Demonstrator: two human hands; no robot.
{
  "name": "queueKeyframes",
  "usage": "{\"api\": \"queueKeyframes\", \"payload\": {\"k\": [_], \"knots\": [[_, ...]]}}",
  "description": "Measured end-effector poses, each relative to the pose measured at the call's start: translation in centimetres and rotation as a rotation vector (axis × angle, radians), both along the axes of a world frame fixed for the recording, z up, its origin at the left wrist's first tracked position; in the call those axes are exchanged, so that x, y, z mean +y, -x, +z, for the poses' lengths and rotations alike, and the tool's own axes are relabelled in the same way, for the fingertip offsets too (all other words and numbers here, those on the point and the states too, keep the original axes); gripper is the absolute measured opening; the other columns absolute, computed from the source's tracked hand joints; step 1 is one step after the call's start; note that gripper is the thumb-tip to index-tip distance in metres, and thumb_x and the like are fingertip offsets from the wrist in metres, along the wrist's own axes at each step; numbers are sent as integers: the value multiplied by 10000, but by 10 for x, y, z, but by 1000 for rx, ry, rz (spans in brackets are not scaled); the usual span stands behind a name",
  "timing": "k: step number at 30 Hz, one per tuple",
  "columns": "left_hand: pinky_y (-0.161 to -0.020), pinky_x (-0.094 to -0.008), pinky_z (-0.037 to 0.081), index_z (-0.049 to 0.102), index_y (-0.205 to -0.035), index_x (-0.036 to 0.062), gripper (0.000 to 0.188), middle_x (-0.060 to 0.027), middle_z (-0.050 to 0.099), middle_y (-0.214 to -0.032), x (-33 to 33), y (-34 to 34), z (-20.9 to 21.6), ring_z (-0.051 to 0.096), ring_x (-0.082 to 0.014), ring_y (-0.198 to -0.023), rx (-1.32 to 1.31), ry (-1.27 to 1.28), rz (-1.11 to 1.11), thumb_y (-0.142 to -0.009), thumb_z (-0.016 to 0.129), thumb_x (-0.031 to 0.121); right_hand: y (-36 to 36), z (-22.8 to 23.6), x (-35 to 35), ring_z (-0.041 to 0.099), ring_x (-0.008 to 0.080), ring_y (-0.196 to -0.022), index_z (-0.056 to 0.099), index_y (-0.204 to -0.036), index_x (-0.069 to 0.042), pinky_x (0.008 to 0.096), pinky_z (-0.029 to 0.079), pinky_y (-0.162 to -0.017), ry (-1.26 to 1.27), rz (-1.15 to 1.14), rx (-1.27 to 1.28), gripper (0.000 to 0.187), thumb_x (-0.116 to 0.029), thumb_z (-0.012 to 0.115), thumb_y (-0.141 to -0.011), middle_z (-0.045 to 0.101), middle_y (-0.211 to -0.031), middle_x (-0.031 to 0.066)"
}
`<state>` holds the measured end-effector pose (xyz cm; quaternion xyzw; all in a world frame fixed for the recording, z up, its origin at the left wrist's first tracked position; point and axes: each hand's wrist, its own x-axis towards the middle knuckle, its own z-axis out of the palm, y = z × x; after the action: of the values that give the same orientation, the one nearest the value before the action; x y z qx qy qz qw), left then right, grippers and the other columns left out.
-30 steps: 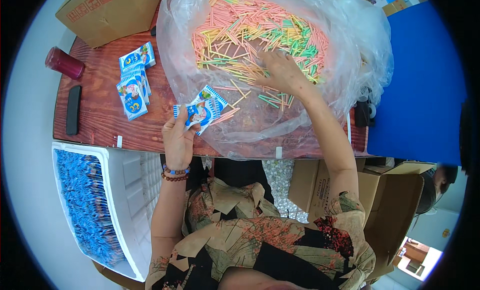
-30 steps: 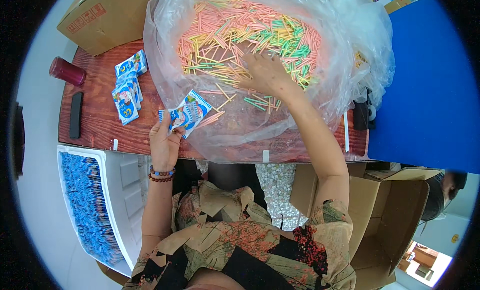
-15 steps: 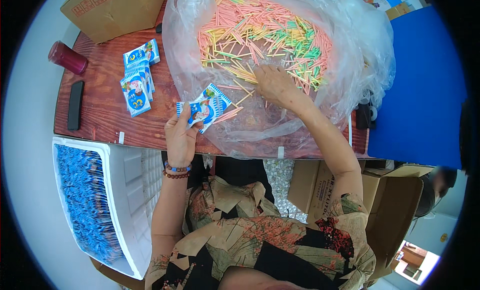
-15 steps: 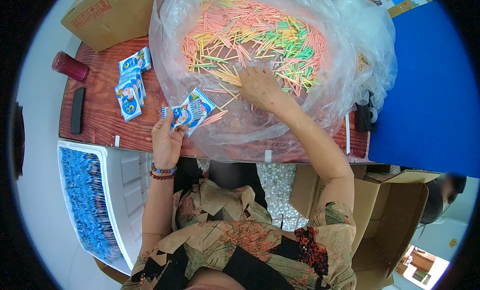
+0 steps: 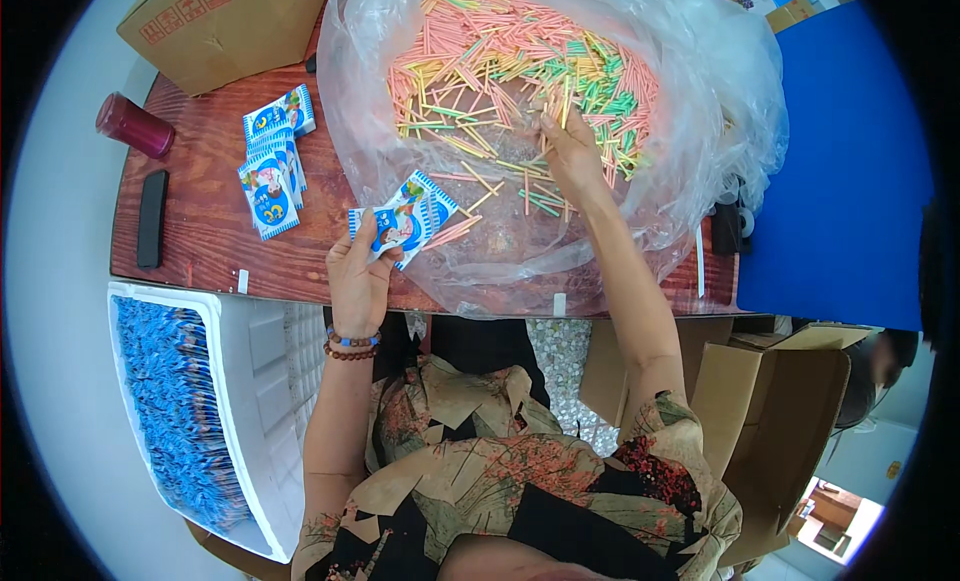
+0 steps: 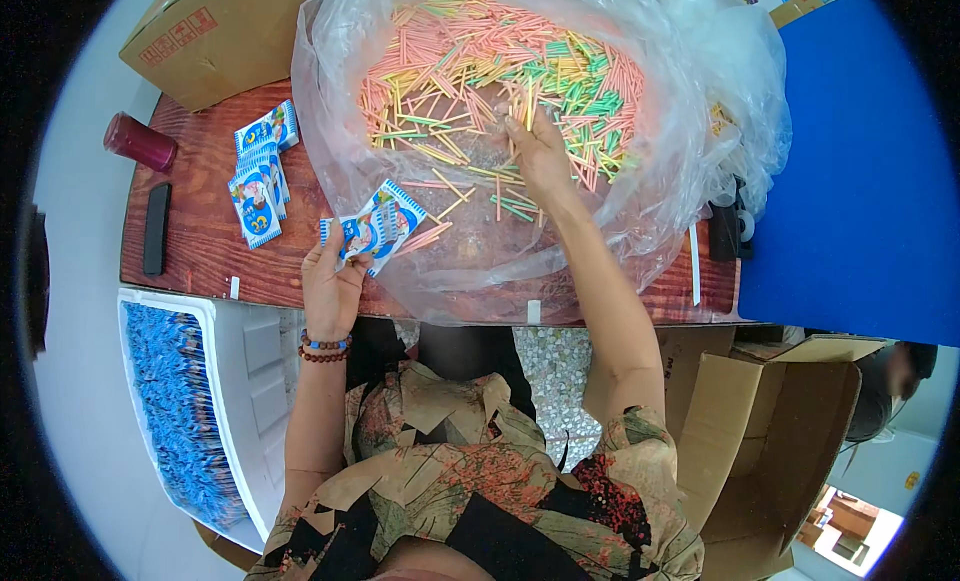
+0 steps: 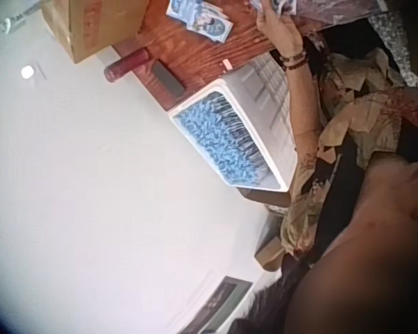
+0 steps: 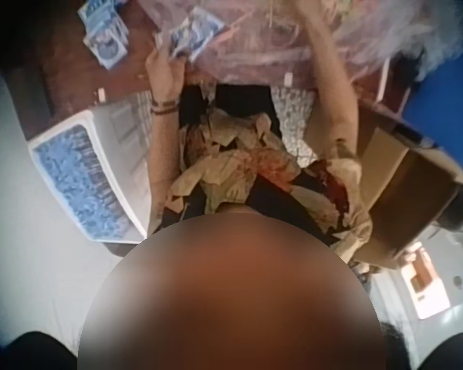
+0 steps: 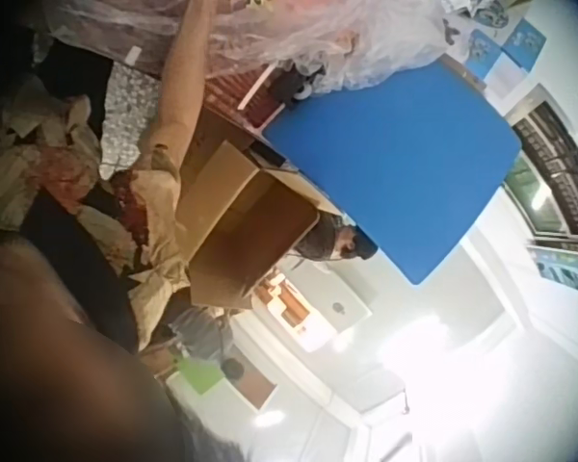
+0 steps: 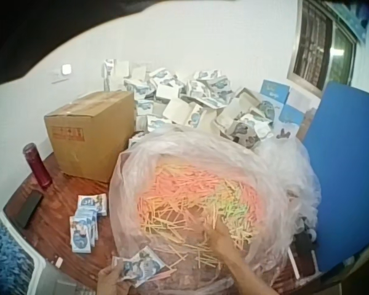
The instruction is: The person is packaging small sticks into packets and then sorting larger quantities of components into a plastic bin.
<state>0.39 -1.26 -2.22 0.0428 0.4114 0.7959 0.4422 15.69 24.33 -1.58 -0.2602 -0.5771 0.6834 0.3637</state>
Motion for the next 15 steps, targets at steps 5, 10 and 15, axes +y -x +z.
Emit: {"api": "queueKeyframes", "payload": {"k": [5, 10, 15], "knots": [[-686, -270, 531, 676, -945, 34, 168, -61, 693, -933, 1, -1, 4, 653, -121, -821, -8, -4, 31, -949, 587, 176, 7, -2, -17, 518, 70, -849, 550, -1129, -44, 253, 429, -784, -274, -175, -157, 178, -93, 514, -962, 564, -877, -12], [-688, -267, 530, 677, -949, 37, 169, -60, 692, -935, 2, -2, 4, 652, -122, -830, -6, -14, 23, -951, 583, 177, 4, -17, -17, 500, 61, -804, 542, -1032, -47, 213, 409, -715, -255, -112, -158, 115, -63, 576, -923, 551, -868, -26], [-687, -266, 530, 677, -951, 37, 165, -60, 692, -934, 0, 0, 3, 653, -122, -831, 6, -20, 12, -950, 585, 174, 12, -14, -23, 462, 57, -751, 528, -1037, -50, 218, 383, -665, -492, -116, -348, 90, -71, 512, -951, 546, -864, -20]]}}
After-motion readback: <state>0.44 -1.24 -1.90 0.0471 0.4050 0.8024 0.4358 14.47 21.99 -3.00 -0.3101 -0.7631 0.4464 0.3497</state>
